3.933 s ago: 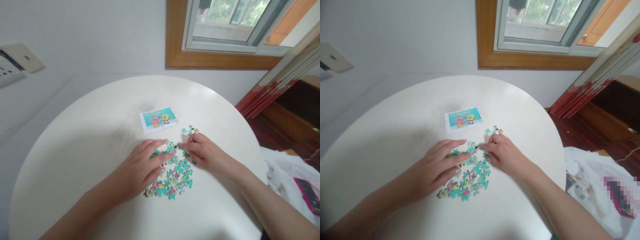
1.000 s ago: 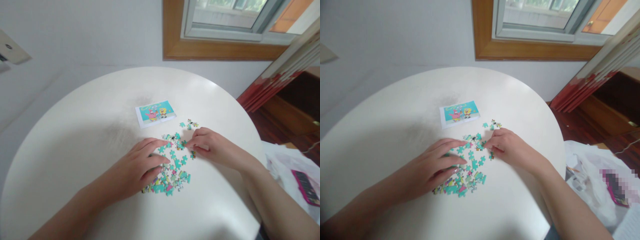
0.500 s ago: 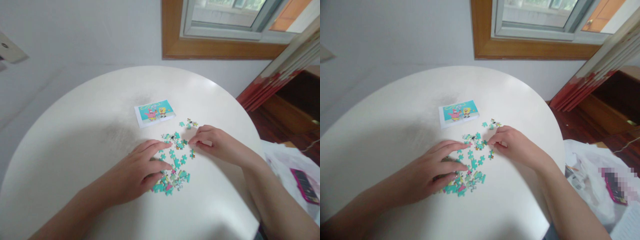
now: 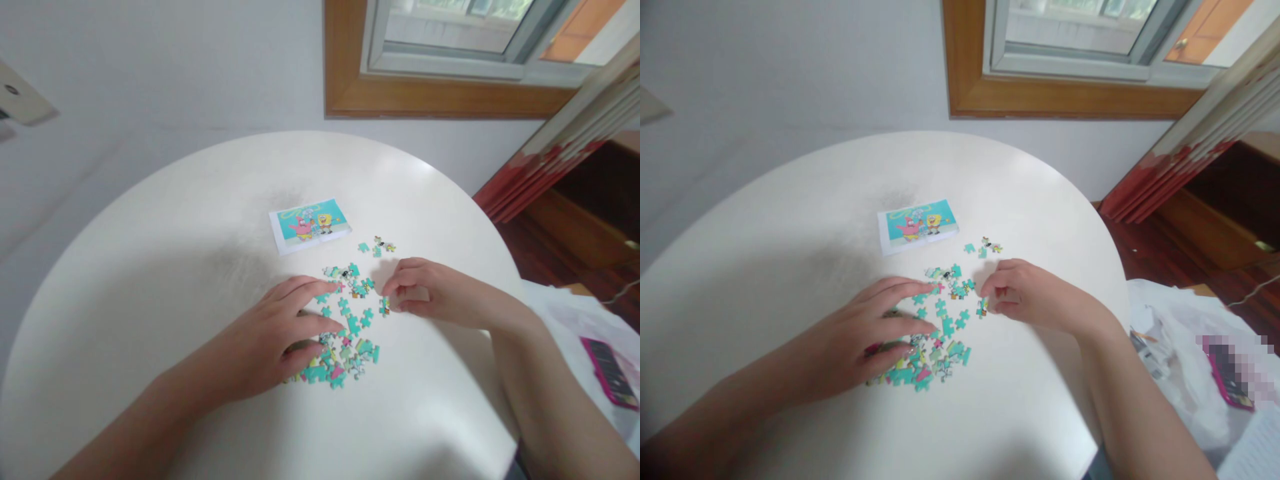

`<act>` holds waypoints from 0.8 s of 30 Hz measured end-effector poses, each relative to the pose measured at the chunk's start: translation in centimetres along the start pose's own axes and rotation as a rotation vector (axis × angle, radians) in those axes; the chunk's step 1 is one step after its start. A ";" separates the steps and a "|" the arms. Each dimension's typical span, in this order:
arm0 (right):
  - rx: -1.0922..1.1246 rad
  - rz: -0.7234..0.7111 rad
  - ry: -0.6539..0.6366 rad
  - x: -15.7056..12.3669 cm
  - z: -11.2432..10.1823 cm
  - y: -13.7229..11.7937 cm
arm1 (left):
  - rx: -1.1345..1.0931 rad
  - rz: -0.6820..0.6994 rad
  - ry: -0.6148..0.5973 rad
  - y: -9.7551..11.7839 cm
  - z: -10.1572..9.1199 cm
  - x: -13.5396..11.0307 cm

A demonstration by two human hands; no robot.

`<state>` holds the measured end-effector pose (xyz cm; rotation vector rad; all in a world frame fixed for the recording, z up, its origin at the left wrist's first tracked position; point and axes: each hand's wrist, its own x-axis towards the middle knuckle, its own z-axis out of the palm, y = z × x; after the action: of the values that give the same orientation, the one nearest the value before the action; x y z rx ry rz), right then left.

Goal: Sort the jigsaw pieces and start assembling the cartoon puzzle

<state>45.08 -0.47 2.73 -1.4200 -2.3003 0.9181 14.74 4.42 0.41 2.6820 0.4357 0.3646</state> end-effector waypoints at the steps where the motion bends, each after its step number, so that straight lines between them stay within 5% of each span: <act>1: -0.004 -0.010 0.005 0.1 0.1 -0.1 | 0.002 -0.001 0.000 0.0 0.0 0.0; 13: 0.021 -0.133 0.065 0.2 0.3 -1.1 | -0.015 -0.018 -0.046 0.3 0.3 -0.1; 24: 0.058 -0.341 -0.109 0.9 2.5 -3.1 | -0.003 -0.013 -0.020 0.4 -0.1 0.0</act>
<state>41.15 -1.59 2.77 -0.9333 -2.4680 0.9637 14.82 4.13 0.65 2.6764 0.4455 0.3340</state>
